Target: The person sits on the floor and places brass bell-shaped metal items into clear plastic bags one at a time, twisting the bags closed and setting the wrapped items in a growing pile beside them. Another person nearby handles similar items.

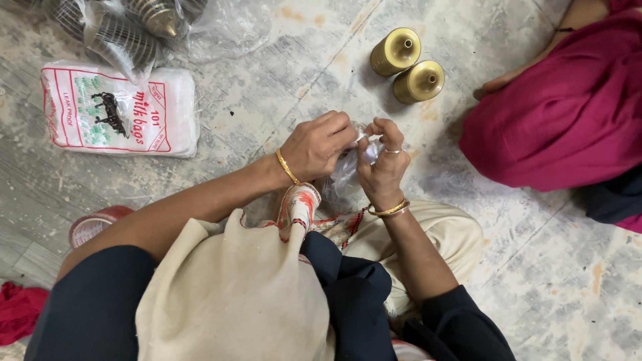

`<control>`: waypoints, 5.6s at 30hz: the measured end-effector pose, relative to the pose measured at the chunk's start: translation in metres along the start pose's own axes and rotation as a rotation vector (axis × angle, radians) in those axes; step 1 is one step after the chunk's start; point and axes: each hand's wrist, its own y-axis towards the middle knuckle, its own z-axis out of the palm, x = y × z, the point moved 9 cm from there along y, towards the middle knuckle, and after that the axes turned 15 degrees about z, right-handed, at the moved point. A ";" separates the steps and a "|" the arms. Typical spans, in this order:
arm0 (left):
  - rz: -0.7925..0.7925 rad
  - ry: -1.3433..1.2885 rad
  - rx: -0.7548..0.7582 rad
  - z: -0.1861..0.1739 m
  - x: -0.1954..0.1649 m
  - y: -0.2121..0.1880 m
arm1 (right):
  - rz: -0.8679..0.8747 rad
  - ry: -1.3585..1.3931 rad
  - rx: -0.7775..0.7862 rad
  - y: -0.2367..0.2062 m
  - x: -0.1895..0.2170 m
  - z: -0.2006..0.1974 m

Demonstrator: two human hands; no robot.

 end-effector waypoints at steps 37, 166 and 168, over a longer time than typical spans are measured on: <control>-0.072 -0.079 -0.077 -0.010 0.010 -0.027 | 0.250 0.230 0.114 0.012 -0.020 -0.006; -0.473 -0.374 -0.263 0.000 0.054 -0.026 | -0.077 0.095 0.164 0.010 0.005 0.030; -0.463 -0.361 -0.260 0.000 0.052 -0.025 | -0.049 0.017 0.156 0.011 0.004 0.031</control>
